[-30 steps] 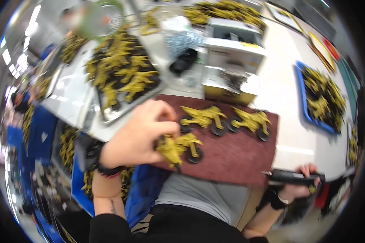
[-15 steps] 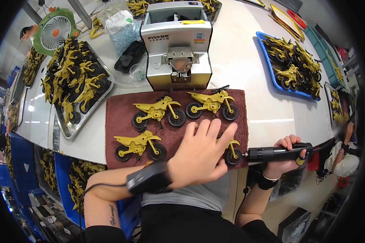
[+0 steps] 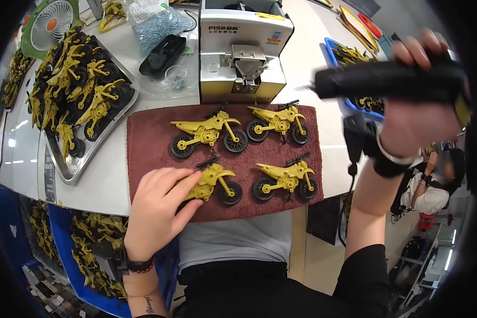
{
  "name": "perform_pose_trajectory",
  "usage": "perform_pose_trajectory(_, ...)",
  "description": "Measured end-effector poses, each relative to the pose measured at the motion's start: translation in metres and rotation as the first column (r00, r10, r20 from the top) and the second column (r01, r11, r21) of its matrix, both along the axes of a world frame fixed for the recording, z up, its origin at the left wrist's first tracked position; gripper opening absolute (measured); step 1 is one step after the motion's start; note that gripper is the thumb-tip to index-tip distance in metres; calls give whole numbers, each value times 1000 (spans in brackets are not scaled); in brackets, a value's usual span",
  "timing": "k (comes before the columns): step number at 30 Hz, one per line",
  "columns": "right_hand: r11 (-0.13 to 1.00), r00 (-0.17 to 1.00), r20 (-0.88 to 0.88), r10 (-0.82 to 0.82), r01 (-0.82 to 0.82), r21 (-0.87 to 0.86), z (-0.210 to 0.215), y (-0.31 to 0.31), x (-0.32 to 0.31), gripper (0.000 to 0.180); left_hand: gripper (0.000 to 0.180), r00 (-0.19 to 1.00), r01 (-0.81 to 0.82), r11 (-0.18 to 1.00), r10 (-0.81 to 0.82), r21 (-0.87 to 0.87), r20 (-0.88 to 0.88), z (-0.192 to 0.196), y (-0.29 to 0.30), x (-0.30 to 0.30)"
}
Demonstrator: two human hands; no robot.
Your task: The worker is assembling yellow toy motorcycles by attaching parts and using an electric screwdriver to secure them.
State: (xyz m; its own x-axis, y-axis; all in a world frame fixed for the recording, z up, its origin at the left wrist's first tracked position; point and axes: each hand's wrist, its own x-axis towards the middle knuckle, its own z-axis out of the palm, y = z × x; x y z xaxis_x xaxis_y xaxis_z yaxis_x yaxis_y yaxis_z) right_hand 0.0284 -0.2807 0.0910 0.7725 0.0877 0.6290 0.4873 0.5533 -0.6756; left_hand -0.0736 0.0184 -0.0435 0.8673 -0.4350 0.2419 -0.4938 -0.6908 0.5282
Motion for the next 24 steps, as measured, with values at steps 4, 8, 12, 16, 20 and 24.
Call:
perform_pose_trajectory(4,959,919,286,-270,284,-5,-10,85,36,44,47,996,74,995,-70,-68,50,-14,-4,10)
perform_pose_trajectory(8,946,936,181,-303,318,-60,-13,107,41,38,54,997,56,991,-49,-118,62,-24,-3,6)
perform_pose_trajectory(12,968,971,-19,-237,234,-87,-15,108,47,34,54,997,44,989,-34,-143,75,-29,-4,6)
perform_pose_trajectory(16,949,961,101,-258,271,-160,-22,116,44,32,53,997,34,978,-20,-205,71,-35,-2,8)
perform_pose_trajectory(20,935,955,-158,252,-282,-213,-25,81,27,41,53,999,-26,963,35,-267,28,-37,-1,7)
perform_pose_trajectory(24,937,959,-141,247,-274,-218,-36,92,-43,37,53,999,-28,959,37,-283,27,-39,-7,8)
